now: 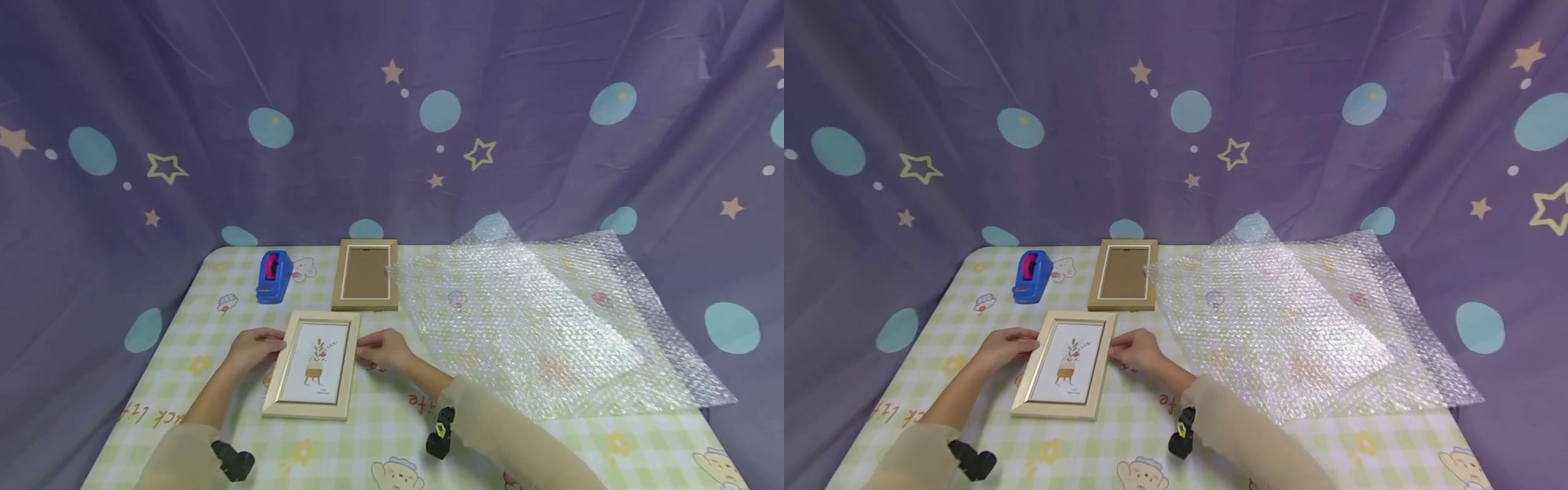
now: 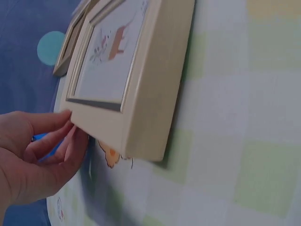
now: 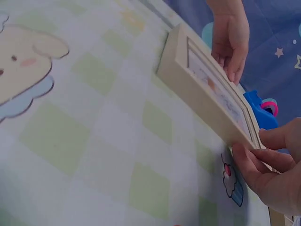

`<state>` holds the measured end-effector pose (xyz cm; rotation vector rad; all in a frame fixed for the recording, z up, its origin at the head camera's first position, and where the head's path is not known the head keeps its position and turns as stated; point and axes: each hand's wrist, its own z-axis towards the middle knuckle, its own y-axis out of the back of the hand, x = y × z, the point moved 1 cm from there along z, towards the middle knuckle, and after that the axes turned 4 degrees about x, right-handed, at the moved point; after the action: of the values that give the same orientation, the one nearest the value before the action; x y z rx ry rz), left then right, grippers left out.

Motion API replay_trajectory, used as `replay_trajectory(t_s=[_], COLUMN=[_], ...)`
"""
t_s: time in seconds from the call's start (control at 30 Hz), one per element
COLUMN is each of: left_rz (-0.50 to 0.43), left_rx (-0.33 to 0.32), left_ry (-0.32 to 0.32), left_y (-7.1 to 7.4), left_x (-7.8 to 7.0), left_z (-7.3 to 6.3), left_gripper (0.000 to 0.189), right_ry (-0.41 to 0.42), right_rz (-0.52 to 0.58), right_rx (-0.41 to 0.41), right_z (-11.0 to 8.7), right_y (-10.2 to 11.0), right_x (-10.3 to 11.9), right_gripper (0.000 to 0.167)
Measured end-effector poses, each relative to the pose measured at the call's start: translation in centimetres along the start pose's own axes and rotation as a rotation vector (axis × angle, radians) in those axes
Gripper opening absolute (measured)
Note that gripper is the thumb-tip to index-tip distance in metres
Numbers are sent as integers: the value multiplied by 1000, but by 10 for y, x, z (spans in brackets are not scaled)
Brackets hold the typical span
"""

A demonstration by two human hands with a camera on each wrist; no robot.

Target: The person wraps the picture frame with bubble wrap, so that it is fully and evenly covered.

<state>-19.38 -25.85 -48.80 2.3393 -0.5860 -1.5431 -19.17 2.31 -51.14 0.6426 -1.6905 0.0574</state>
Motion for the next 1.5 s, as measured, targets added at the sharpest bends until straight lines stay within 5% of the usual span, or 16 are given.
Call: replay_trajectory(t_s=[0.23, 0.43, 0.83, 1.2, 1.5], left_rz=[-7, -66, -287, -411, -509], left_rx=[-74, -94, -11, 58, 152], left_ry=[36, 46, 76, 105, 81], left_y=[-4, -7, -14, -28, -45], left_x=[-3, -7, -14, -38, -57], left_z=[-5, -9, -4, 3, 11], left_gripper=[41, 44, 54, 57, 57], right_ry=[-29, -90, -62, -154, -212], right_rz=[30, 178, 557, 493, 558], right_rx=[-40, -66, -189, -188, -183], right_z=[-5, -7, -3, -6, -15], right_y=[-3, -6, 1, 30, 60], right_x=[1, 1, -2, -7, -16], right_gripper=[25, 28, 39, 41, 40])
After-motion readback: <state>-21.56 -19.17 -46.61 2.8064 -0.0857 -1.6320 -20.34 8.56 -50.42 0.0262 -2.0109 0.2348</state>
